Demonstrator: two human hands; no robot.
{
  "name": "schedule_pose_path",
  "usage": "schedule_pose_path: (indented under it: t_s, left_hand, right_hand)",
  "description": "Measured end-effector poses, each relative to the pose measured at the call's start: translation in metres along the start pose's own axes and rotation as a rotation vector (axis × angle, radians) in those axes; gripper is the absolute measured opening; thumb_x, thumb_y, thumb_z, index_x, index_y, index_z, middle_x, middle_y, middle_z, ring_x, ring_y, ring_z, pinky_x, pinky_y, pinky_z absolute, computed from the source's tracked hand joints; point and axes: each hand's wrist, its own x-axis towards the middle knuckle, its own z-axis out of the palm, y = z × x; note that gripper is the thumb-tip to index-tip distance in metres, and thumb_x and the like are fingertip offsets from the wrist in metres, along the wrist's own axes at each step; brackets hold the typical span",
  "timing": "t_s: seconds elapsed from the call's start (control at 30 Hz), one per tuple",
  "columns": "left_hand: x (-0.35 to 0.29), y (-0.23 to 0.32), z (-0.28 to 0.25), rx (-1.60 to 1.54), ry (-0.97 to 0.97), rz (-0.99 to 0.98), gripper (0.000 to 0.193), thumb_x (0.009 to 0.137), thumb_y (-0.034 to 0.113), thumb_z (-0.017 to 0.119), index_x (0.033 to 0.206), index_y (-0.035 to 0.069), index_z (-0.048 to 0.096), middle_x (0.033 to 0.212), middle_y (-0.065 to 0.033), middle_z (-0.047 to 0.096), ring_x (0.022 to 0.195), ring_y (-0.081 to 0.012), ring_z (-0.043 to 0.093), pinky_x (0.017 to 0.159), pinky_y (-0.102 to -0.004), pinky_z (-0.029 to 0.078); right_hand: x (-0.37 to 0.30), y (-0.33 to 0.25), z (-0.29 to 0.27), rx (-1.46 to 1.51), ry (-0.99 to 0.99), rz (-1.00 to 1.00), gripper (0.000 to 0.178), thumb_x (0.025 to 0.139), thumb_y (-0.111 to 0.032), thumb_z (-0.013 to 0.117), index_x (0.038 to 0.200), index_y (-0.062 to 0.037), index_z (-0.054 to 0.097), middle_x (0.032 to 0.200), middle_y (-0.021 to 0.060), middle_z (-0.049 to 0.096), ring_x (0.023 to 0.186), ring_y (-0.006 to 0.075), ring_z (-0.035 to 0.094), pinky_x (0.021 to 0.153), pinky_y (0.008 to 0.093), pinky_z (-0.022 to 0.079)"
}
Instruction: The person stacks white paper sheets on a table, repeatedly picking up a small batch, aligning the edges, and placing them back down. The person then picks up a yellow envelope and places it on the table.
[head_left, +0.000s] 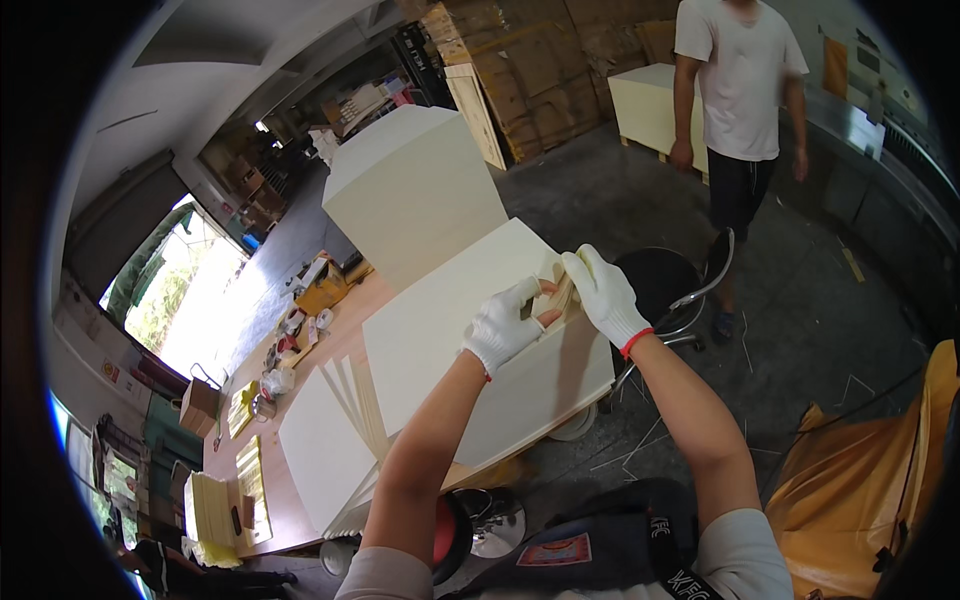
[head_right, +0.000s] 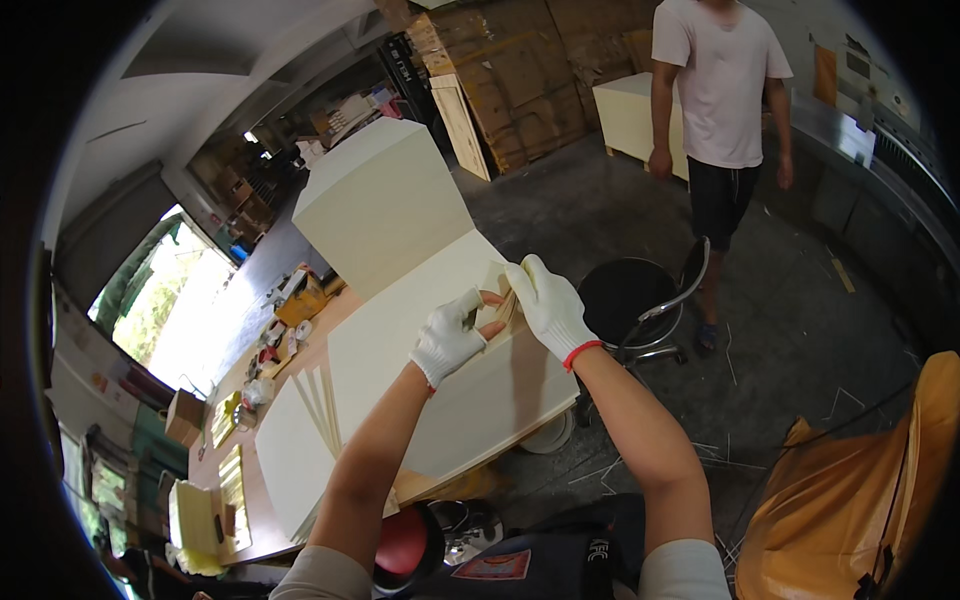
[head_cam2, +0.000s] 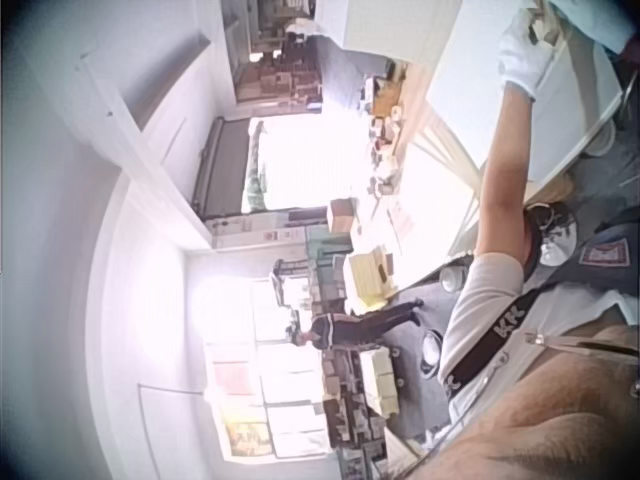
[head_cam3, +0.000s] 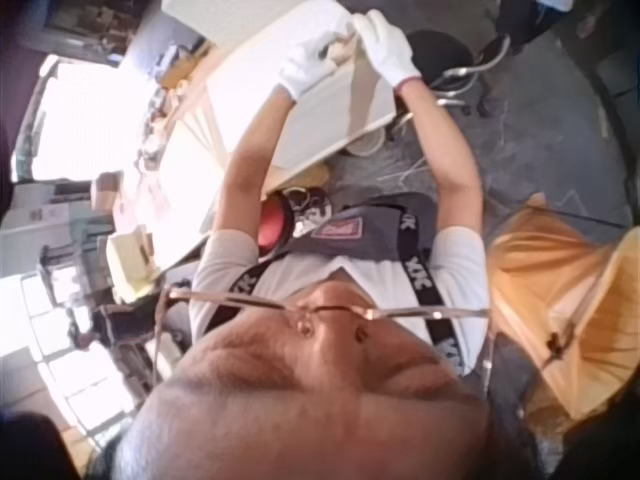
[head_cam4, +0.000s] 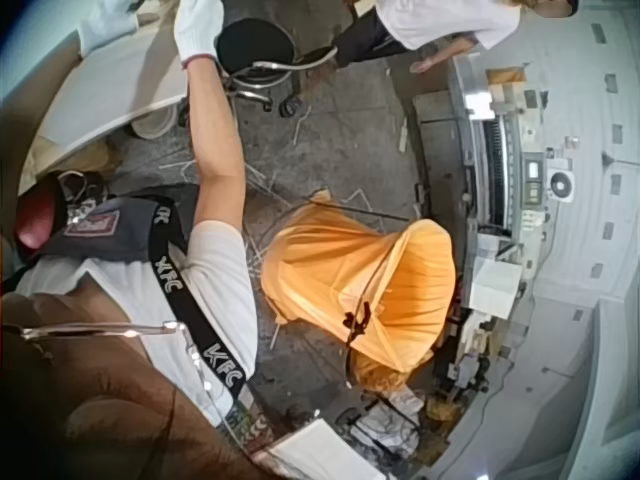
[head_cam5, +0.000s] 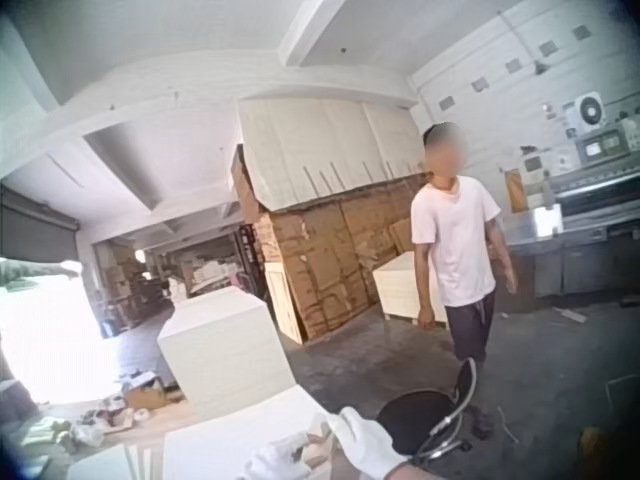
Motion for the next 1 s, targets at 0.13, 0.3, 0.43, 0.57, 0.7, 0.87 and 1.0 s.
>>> schedule_pose_path:
  t_s: [0.13,0.3,0.43,0.57,0.7,0.87,1.0]
  left_hand:
    - [0.001,-0.020,0.008,-0.077,0.084,0.096,0.036,0.090,0.027,0.075,0.123,0.016,0.066,0.088,-0.0107,0.067,0.084,-0.0236,0.065,0.081,-0.0369,0.051]
    - [0.002,-0.017,0.005,-0.078,0.054,0.074,0.035,0.092,0.025,0.073,0.125,0.016,0.066,0.092,-0.0122,0.069,0.087,-0.0251,0.067,0.083,-0.0369,0.052]
    - [0.000,-0.014,0.006,-0.074,0.105,0.087,0.030,0.096,0.020,0.063,0.126,0.013,0.066,0.092,-0.0118,0.069,0.085,-0.0248,0.066,0.081,-0.0362,0.052]
    - [0.003,-0.029,0.012,-0.031,0.178,0.296,0.029,0.100,0.016,0.054,0.127,0.012,0.065,0.093,-0.0121,0.070,0.085,-0.0258,0.067,0.081,-0.0368,0.052]
    - [0.004,-0.022,0.010,0.015,0.067,0.142,0.030,0.096,0.022,0.064,0.124,0.014,0.066,0.100,-0.0133,0.072,0.091,-0.0273,0.069,0.083,-0.0374,0.053]
    - [0.002,-0.017,0.009,0.010,0.057,0.073,0.037,0.088,0.033,0.075,0.121,0.018,0.067,0.103,-0.0124,0.072,0.095,-0.0298,0.070,0.085,-0.0386,0.054]
    - [0.003,-0.021,0.009,0.005,0.091,0.115,0.037,0.089,0.032,0.074,0.122,0.019,0.066,0.103,-0.0117,0.073,0.095,-0.0299,0.070,0.084,-0.0393,0.054]
  right_hand:
    - [-0.001,-0.004,0.001,0.016,-0.003,0.004,0.049,0.105,-0.053,0.038,0.101,-0.0069,0.056,0.081,0.0233,0.065,0.081,0.0450,0.064,0.070,0.0520,0.046]
    - [-0.001,-0.003,0.000,0.013,0.000,0.021,0.050,0.104,-0.053,0.039,0.100,-0.0065,0.056,0.080,0.0236,0.065,0.081,0.0447,0.064,0.070,0.0516,0.046]
    - [-0.001,-0.006,-0.002,0.015,-0.006,0.047,0.051,0.104,-0.054,0.041,0.099,-0.0059,0.055,0.079,0.0238,0.065,0.080,0.0446,0.064,0.069,0.0515,0.046]
    - [-0.002,-0.008,-0.001,0.027,-0.009,0.055,0.050,0.103,-0.054,0.042,0.098,-0.0058,0.054,0.079,0.0234,0.065,0.079,0.0441,0.064,0.068,0.0518,0.045]
    - [-0.002,-0.002,0.002,0.019,0.033,0.014,0.048,0.103,-0.053,0.042,0.099,-0.0060,0.054,0.079,0.0227,0.066,0.079,0.0439,0.065,0.068,0.0520,0.046]
    - [-0.002,-0.002,0.002,0.010,0.020,0.036,0.047,0.104,-0.052,0.041,0.100,-0.0066,0.054,0.081,0.0226,0.067,0.081,0.0443,0.065,0.070,0.0522,0.047]
    - [-0.003,-0.002,0.002,0.002,0.022,0.043,0.047,0.104,-0.052,0.041,0.101,-0.0070,0.054,0.083,0.0227,0.067,0.083,0.0445,0.065,0.071,0.0523,0.047]
